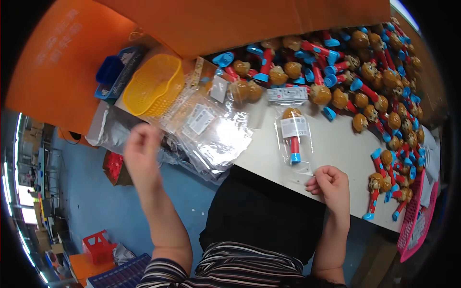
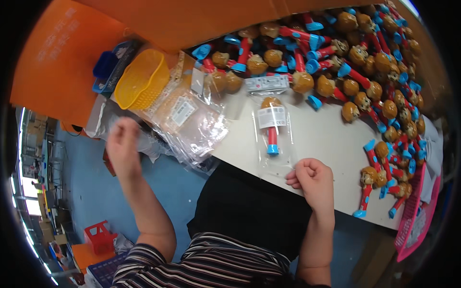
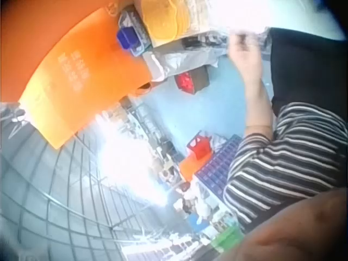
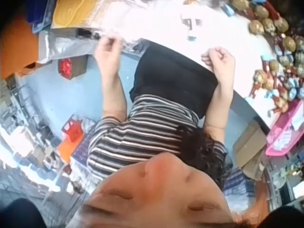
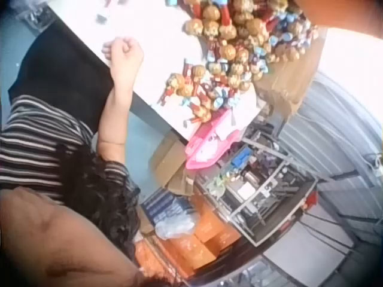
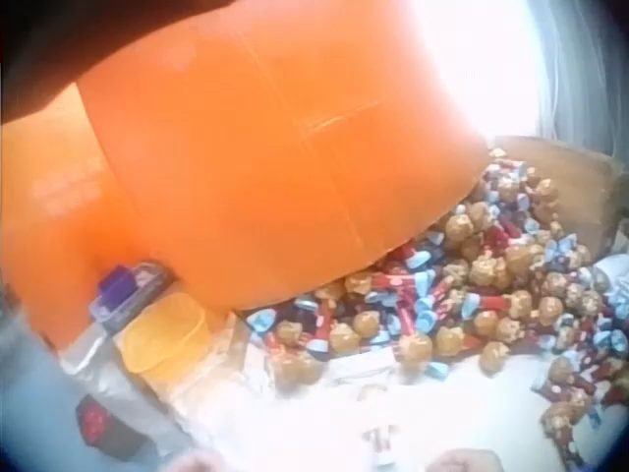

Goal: The recorder is packaging small wooden-headed toys into individual clear plastic bags at a workstation.

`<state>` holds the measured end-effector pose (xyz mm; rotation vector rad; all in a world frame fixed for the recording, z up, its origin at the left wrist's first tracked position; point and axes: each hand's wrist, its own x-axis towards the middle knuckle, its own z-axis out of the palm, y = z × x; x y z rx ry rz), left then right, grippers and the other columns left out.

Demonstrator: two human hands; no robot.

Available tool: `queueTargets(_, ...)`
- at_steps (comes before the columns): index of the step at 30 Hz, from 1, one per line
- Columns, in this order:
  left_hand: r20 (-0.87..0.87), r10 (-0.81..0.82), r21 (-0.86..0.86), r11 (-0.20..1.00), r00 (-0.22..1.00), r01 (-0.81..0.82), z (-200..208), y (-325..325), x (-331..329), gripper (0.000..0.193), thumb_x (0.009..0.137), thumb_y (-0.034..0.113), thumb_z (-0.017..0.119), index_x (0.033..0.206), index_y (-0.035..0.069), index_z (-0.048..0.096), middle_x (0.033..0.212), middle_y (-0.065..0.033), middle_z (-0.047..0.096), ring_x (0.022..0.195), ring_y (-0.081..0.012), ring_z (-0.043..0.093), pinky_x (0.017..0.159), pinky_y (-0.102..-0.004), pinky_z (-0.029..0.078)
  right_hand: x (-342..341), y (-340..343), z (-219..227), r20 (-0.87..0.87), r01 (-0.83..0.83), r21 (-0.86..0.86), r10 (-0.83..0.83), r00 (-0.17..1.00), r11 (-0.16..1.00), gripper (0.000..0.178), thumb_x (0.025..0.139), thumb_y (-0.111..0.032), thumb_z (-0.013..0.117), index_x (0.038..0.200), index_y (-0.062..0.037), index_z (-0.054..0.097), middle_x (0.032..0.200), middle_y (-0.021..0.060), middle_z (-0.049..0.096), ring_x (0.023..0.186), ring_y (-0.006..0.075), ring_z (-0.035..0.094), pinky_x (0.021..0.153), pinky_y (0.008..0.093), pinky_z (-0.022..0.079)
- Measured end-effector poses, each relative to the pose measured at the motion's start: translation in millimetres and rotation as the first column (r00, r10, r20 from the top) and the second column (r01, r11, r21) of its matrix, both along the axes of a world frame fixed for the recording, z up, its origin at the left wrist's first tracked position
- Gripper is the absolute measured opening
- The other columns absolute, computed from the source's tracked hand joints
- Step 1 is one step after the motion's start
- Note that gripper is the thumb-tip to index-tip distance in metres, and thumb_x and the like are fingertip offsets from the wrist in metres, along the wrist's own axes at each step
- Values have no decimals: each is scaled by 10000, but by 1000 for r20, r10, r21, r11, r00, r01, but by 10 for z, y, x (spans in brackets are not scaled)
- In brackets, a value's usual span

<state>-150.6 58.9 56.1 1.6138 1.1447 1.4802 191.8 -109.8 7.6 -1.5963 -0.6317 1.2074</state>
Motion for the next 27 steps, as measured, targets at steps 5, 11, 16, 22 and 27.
queueTargets(5, -337, 250, 113, 968, 908, -225, 465, 1311, -439, 229, 916, 182, 651, 969, -37, 692, 874, -34, 676, 772, -94, 573, 704, -227, 434, 72, -65, -91, -6, -29, 12, 29, 1000, 999, 154, 963, -120, 581, 919, 22, 621, 761, 92, 693, 663, 119, 665, 620, 211, 527)
queueTargets(11, -808, 425, 269, 883, 409, -385, -69, 2167, -675, 263, 869, 151, 692, 1045, -43, 671, 908, -98, 706, 827, -152, 656, 740, -288, 516, 21, -79, -156, -6, -16, 35, 16, 1000, 999, 145, 962, -119, 589, 928, 16, 625, 768, 77, 691, 678, 110, 660, 622, 203, 513)
queueTargets(16, -539, 164, 439, 892, 826, 109, 70, 552, 535, 300, 827, 48, 708, 1121, 12, 658, 1120, -134, 685, 1021, -273, 660, 891, -381, 506, 63, -139, -56, 27, -22, 27, 22, 999, 999, 135, 959, -112, 592, 958, 18, 629, 807, 74, 690, 730, 100, 657, 631, 217, 510)
queueTargets(22, -688, -510, 129, 614, 516, 778, -538, -421, 1177, 564, 754, 16, 718, 1289, 128, 579, 1365, -194, 522, 1220, -407, 545, 981, -465, 474, 176, -160, 31, 698, -209, 129, 61, 713, 969, 171, 886, -37, 646, 1057, -29, 639, 910, 101, 692, 764, 173, 671, 663, 260, 539)
queueTargets(27, -615, -559, 130, 623, 555, 771, -727, -600, 1310, 546, 754, 85, 756, 1272, 79, 582, 1355, -195, 530, 1218, -395, 548, 981, -462, 473, 256, -42, -13, 971, -526, 150, -25, 237, 837, 324, 773, -12, 737, 1077, -87, 655, 1126, 124, 666, 843, 263, 675, 703, 315, 563)
